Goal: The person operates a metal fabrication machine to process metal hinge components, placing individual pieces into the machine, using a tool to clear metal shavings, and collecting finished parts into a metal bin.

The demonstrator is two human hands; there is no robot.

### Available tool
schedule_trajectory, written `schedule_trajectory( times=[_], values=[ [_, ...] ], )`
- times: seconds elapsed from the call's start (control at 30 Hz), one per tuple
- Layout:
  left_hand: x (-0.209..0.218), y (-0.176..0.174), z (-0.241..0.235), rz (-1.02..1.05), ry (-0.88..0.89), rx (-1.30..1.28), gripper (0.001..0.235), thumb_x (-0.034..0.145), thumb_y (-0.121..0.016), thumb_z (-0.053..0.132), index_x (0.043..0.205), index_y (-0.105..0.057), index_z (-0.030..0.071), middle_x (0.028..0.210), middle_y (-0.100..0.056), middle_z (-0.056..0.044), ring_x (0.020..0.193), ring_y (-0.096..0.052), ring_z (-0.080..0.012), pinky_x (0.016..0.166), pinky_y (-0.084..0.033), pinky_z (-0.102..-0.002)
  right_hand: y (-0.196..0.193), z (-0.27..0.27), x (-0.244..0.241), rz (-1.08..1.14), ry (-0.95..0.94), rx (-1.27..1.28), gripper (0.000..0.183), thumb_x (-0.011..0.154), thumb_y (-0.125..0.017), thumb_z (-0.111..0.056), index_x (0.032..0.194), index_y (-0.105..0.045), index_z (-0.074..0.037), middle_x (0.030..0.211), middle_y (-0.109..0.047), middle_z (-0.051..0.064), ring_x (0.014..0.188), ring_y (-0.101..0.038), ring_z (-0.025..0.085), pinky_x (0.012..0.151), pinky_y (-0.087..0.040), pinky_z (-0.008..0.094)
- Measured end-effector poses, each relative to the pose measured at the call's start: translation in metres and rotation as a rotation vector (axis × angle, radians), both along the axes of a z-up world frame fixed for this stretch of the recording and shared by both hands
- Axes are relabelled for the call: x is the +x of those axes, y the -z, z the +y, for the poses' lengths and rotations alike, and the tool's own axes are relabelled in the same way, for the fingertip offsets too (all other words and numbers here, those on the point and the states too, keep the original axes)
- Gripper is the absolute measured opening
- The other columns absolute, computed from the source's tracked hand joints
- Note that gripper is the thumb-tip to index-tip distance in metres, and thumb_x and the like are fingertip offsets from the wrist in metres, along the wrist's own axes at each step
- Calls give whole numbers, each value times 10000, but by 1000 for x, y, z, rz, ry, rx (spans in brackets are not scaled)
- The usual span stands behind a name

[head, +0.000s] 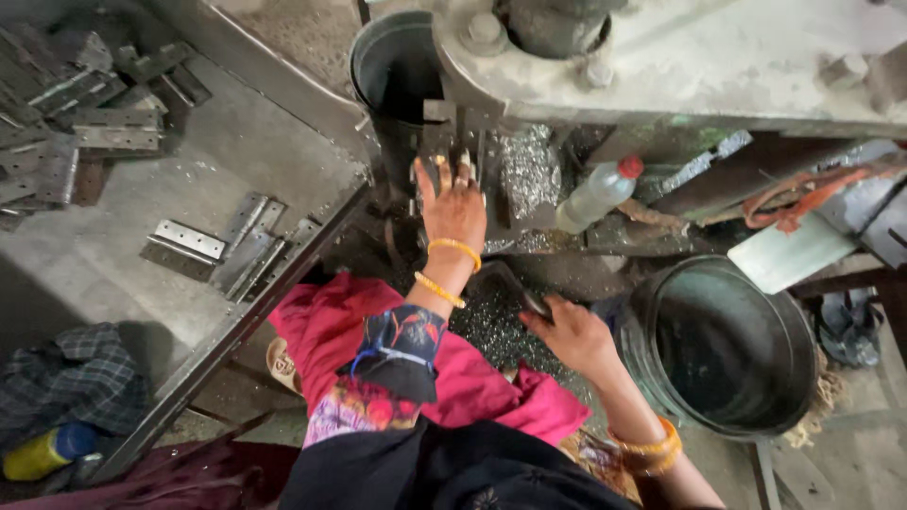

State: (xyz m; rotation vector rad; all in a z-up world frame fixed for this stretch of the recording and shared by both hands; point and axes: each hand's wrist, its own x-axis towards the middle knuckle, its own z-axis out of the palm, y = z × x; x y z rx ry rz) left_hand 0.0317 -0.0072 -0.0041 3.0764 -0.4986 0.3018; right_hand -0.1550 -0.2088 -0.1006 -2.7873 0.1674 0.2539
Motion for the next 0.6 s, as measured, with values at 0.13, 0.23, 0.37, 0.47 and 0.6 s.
schedule_trajectory(
  times=[0.13, 0.23, 0.37, 0.47, 0.6],
  values=[
    [1, 3, -5, -82, -36, -70, 431, 1011, -429, 237, 1308, -683, 56, 1518, -547, -57, 1468, -384, -312, 1230, -27, -645, 34, 12, -17, 58, 31, 347, 268, 910, -606, -293, 1065, -712, -101, 873, -734, 203, 812, -723, 399, 703, -567, 500],
    [-5, 4, -3, 41, -28, -97, 401, 992, -415, 213, 1252, -687, 76, 1541, -514, -55, 1468, -358, -331, 1209, -24, -660, 46, 21, -23, 14, 91, 101, 372, 954, -671, -432, 1031, -674, -68, 863, -733, 209, 843, -711, 410, 737, -549, 517],
    [8, -1, -3, 56, -20, -45, 422, 982, -417, 198, 1302, -668, 84, 1528, -517, -60, 1496, -344, -328, 1213, -14, -652, 21, 2, -5, -345, -107, 40, 485, 871, -703, -425, 1114, -658, -7, 843, -708, 247, 773, -683, 458, 636, -547, 544],
    [14, 2, -15, -57, -50, 25, 438, 988, -423, 160, 1351, -657, 87, 1542, -524, -55, 1498, -359, -313, 1233, -18, -635, 24, 0, -7, -371, -161, -54, 487, 899, -682, -442, 1090, -653, 5, 852, -705, 240, 759, -689, 444, 622, -549, 539],
    [18, 0, -20, -39, -73, 43, 460, 970, -424, 199, 1362, -631, 77, 1519, -528, -68, 1466, -381, -314, 1216, -21, -627, 60, 13, -21, 82, 151, 224, 387, 871, -722, -421, 945, -681, -44, 820, -716, 221, 799, -702, 442, 708, -542, 553]
  ],
)
